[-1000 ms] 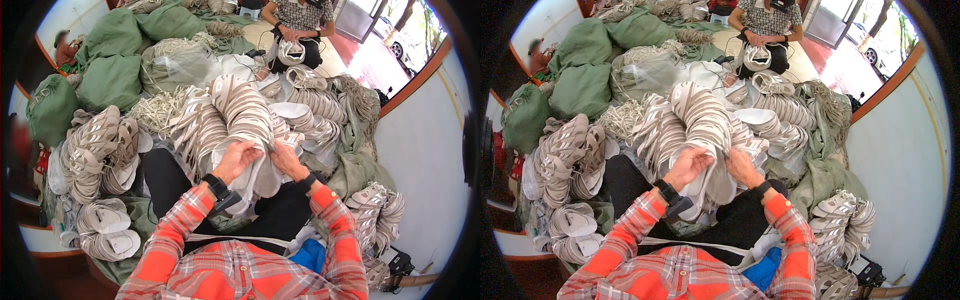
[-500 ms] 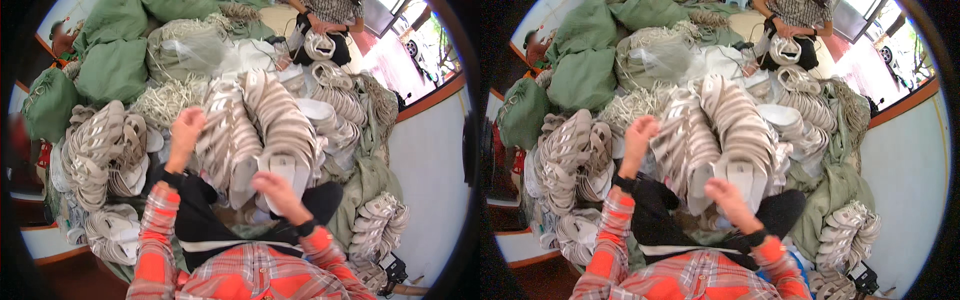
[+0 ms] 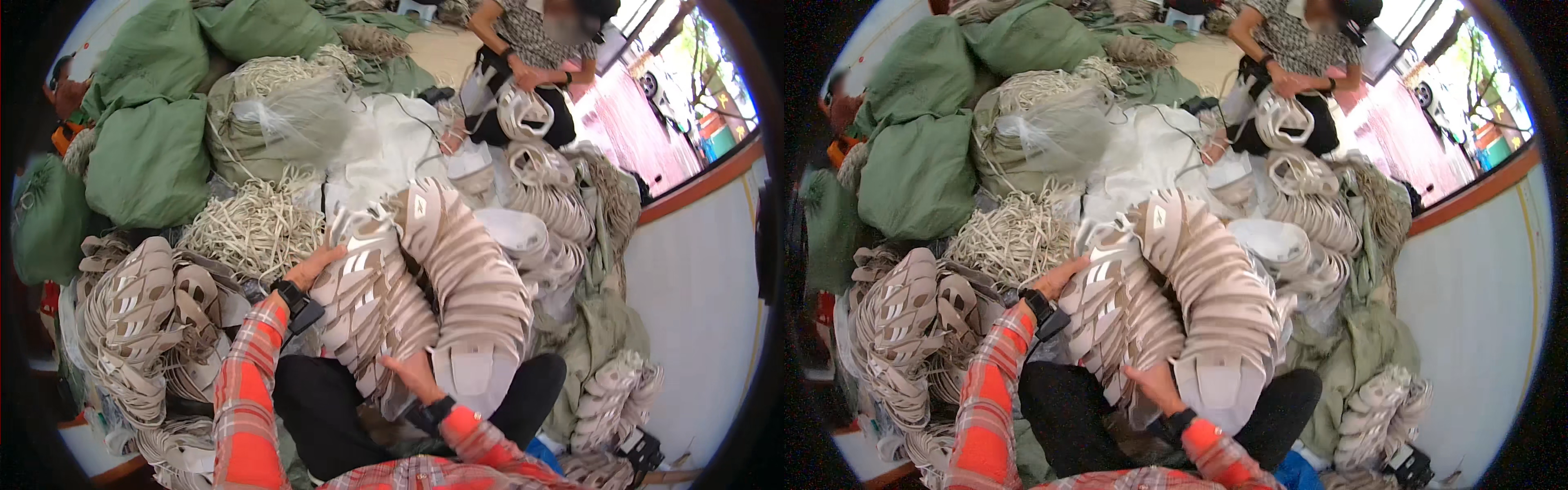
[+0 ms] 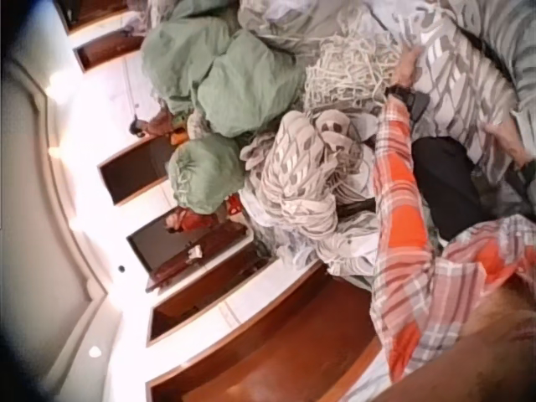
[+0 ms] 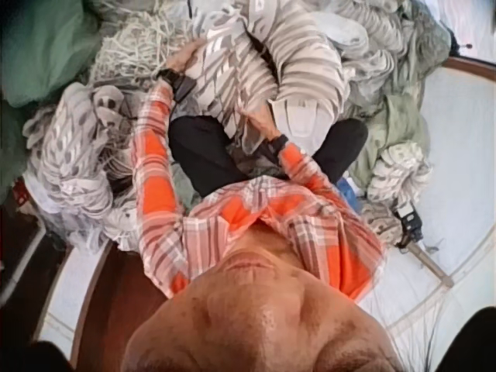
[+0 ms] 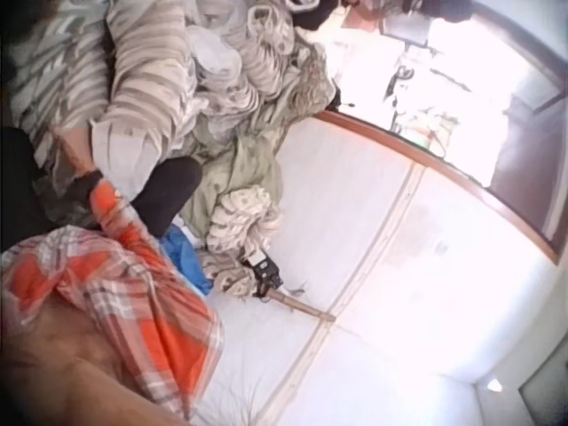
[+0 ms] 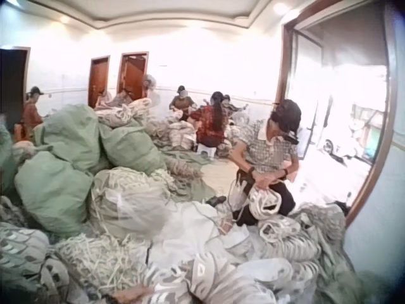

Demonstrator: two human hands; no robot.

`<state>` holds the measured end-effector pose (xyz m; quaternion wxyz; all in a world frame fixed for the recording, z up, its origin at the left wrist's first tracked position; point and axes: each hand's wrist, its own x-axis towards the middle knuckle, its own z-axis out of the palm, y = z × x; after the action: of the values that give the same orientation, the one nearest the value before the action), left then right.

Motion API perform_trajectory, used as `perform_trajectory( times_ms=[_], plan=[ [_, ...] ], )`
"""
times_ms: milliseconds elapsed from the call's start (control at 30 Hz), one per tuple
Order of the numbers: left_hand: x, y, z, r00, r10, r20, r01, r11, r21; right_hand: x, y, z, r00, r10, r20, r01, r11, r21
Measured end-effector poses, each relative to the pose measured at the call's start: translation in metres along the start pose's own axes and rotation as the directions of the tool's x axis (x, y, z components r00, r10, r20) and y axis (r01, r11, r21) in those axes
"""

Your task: Lacing a series of shoes in a manufacturing environment.

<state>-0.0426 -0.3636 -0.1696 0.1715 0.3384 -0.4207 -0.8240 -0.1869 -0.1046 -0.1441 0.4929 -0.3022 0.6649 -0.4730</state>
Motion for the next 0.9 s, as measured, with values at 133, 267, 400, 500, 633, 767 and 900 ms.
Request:
perform_trajectory(
  times_ms=[133, 267, 400, 500, 633, 767, 900],
  plan=[
    [-0.025, 0.023, 0.039, 0.999, -0.022, -0.046, 0.025, 0.998, 0.056, -0.014, -0.035, -0.030, 0.994, 0.003, 0.107, -0.028, 0.973, 0.231],
    [-0.101, 0.066, 0.107, 0.996, 0.051, -0.079, -0.041, 0.992, 0.120, -0.076, -0.106, -0.071, 0.971, -0.092, 0.222, 0.016, 0.947, 0.322],
    [-0.166, 0.105, 0.197, 0.953, 0.271, -0.138, -0.188, 0.881, 0.434, -0.118, -0.093, -0.109, 0.956, -0.092, 0.280, -0.080, 0.832, 0.549],
    [-0.206, 0.090, 0.257, 0.823, 0.556, -0.115, -0.356, 0.663, 0.659, -0.116, -0.056, -0.128, 0.947, -0.106, 0.303, -0.144, 0.704, 0.696],
    [-0.206, 0.045, 0.297, 0.689, 0.687, -0.231, -0.137, 0.436, 0.889, -0.071, 0.013, -0.137, 0.877, -0.132, 0.461, -0.314, 0.568, 0.761],
    [-0.197, 0.028, 0.296, 0.595, 0.770, -0.232, -0.077, 0.341, 0.937, -0.044, 0.031, -0.119, 0.853, -0.052, 0.519, -0.317, 0.739, 0.595],
    [-0.170, -0.020, 0.330, 0.595, 0.791, -0.141, -0.140, 0.275, 0.951, -0.013, 0.173, -0.165, 0.913, -0.174, 0.369, 0.029, 0.930, 0.367]
  ],
)
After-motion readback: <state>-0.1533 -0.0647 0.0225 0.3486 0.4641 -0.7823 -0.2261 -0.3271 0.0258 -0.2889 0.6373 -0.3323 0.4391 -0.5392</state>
